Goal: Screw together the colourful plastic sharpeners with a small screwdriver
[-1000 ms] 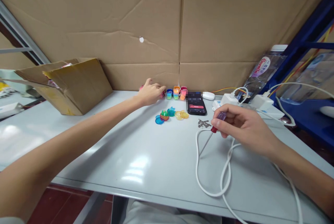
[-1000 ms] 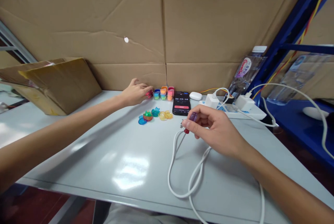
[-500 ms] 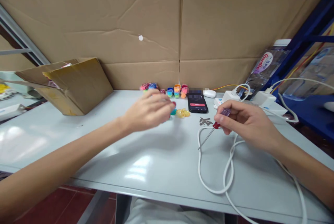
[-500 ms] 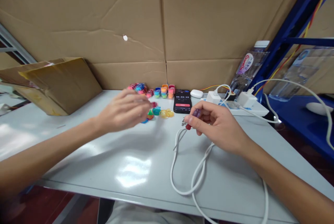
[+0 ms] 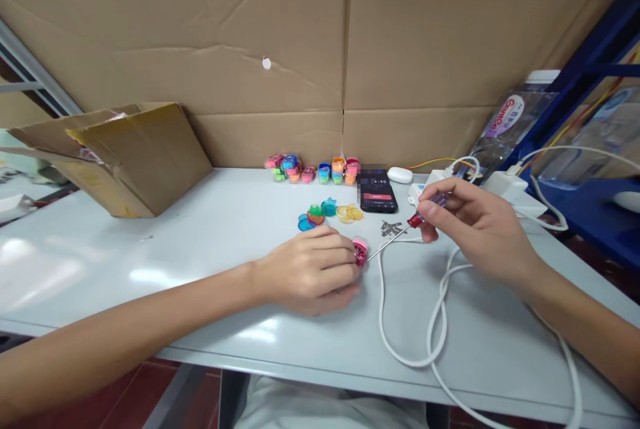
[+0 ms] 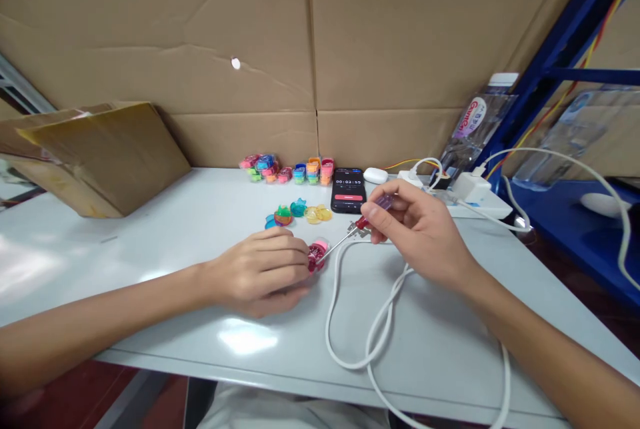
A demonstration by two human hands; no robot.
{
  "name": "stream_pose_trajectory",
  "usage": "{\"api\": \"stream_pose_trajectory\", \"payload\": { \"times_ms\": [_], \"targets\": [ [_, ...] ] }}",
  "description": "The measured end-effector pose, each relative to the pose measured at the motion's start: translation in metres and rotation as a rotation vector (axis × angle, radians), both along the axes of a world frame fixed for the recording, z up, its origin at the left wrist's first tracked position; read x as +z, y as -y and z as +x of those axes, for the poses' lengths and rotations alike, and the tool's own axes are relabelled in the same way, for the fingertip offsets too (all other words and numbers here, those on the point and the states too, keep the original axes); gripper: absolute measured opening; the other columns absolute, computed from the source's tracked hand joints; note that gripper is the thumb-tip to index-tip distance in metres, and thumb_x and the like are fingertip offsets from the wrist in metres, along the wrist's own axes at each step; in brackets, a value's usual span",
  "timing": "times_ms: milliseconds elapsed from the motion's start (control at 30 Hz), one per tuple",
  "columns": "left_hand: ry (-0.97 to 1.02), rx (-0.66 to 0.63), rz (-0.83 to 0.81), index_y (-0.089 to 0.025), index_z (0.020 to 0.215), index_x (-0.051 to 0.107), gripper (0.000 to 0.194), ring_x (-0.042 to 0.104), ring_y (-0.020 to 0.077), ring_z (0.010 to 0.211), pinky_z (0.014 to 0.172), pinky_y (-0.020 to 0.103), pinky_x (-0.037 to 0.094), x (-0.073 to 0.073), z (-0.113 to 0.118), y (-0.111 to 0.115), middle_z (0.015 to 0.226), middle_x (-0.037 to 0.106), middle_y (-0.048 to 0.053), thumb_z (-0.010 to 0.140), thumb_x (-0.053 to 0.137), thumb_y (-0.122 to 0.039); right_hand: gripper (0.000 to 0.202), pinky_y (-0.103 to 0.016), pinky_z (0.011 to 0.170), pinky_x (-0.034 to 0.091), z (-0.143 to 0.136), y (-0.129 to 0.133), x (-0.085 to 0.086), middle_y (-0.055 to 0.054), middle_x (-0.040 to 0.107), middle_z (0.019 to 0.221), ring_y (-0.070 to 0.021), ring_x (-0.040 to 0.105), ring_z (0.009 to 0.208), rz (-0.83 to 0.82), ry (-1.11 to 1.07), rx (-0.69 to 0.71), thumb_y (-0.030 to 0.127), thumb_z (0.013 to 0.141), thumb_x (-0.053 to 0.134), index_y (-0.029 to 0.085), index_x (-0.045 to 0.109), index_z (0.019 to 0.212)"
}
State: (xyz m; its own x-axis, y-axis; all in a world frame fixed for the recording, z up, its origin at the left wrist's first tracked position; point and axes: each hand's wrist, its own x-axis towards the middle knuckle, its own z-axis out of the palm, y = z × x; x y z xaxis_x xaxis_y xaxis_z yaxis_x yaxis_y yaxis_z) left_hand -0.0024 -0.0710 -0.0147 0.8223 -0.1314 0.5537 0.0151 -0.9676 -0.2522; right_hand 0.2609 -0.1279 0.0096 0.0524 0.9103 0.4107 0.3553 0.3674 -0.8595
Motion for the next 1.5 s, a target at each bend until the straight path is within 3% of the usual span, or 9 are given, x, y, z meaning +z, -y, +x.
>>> {"api": "stream_pose_trajectory", "payload": {
  "times_ms": [200,300,433,633,733,900,1033,1233,1500],
  "targets": [
    [-0.089,0.289,-0.225,-0.016,0.094,0.062,0.024,0.062,0.0218,0.084,0.075,0.036,0.052,-0.002,0.005,-0.001,0.093,0.067,0.009,0.091,0.06,-0.039,0.027,-0.024,0.059,0.056,-0.003,-0.002,-0.005,0.001,0.067,0.072,-0.012,0.066,0.059,-0.006,0.0,-0.009,0.045,0.086,0.075,0.022,0.06,0.087],
    [-0.183,0.356,-0.451,-0.018,0.087,0.056,0.012,0.055,0.0185,0.075,0.07,0.034,0.048,0.003,0.007,-0.005,0.084,0.061,0.005,0.079,0.059,-0.026,0.031,-0.026,0.063,0.055,0.0,-0.003,-0.01,0.0,0.069,0.075,-0.0143,0.068,0.067,-0.02,0.087,0.024,0.043,0.082,0.078,0.022,0.055,0.079],
    [-0.199,0.422,-0.693,-0.019,0.084,0.05,0.014,0.048,0.0154,0.069,0.064,0.03,0.042,0.008,0.005,-0.009,0.08,0.055,0.001,0.072,0.057,-0.018,0.034,-0.026,0.064,0.048,0.005,-0.003,-0.013,0.0,0.067,0.073,-0.0135,0.063,0.068,-0.062,0.366,0.121,0.043,0.086,0.074,0.021,0.053,0.072],
    [-0.165,0.413,-0.717,-0.021,0.073,0.035,0.032,0.045,0.0157,0.073,0.066,0.03,0.036,-0.001,0.003,-0.008,0.075,0.047,-0.001,0.084,0.063,-0.033,0.018,-0.025,0.063,0.046,0.0,0.002,-0.011,0.003,0.065,0.077,-0.0111,0.059,0.065,-0.224,0.65,0.355,0.04,0.093,0.064,0.023,0.062,0.089],
    [-0.141,0.42,-0.749,-0.022,0.076,0.038,0.03,0.045,0.015,0.072,0.064,0.029,0.036,-0.004,0.004,-0.006,0.077,0.048,-0.001,0.082,0.064,-0.034,0.014,-0.026,0.062,0.043,-0.003,0.003,-0.013,0.004,0.061,0.071,-0.0126,0.059,0.065,-0.26,0.768,0.376,0.034,0.096,0.057,0.024,0.063,0.103],
    [-0.148,0.435,-0.798,-0.021,0.086,0.044,0.023,0.048,0.0146,0.072,0.065,0.03,0.04,-0.004,0.004,-0.004,0.084,0.054,0.0,0.081,0.063,-0.033,0.031,-0.026,0.061,0.045,-0.002,0.003,-0.015,0.003,0.064,0.074,-0.0127,0.058,0.062,-0.22,0.767,0.347,0.032,0.096,0.054,0.022,0.064,0.124],
    [-0.196,0.444,-0.709,-0.021,0.09,0.047,0.02,0.053,0.0163,0.074,0.065,0.03,0.042,-0.003,0.003,-0.002,0.084,0.057,0.001,0.086,0.059,-0.037,0.039,-0.026,0.063,0.048,-0.005,0.007,-0.015,0.001,0.067,0.075,-0.0136,0.061,0.064,-0.121,0.702,0.326,0.034,0.1,0.049,0.021,0.062,0.135],
    [-0.291,0.443,-0.391,-0.02,0.09,0.049,0.015,0.048,0.0155,0.059,0.05,0.033,0.031,-0.005,0.004,0.002,0.08,0.061,0.002,0.091,0.047,-0.035,0.047,-0.035,0.092,0.053,-0.017,0.011,-0.028,-0.006,0.076,0.111,-0.0195,0.071,0.103,-0.044,0.78,0.438,0.02,0.103,0.035,0.022,0.057,0.145],
    [-0.147,0.384,-0.286,-0.021,0.086,0.046,0.01,0.047,0.0141,0.056,0.048,0.032,0.028,-0.011,0.007,0.001,0.071,0.057,0.0,0.091,0.043,-0.03,0.05,-0.038,0.08,0.057,-0.025,0.013,-0.03,-0.01,0.077,0.1,-0.0239,0.072,0.09,-0.028,0.883,0.433,0.018,0.1,0.037,0.017,0.057,0.146]
  ]
}}
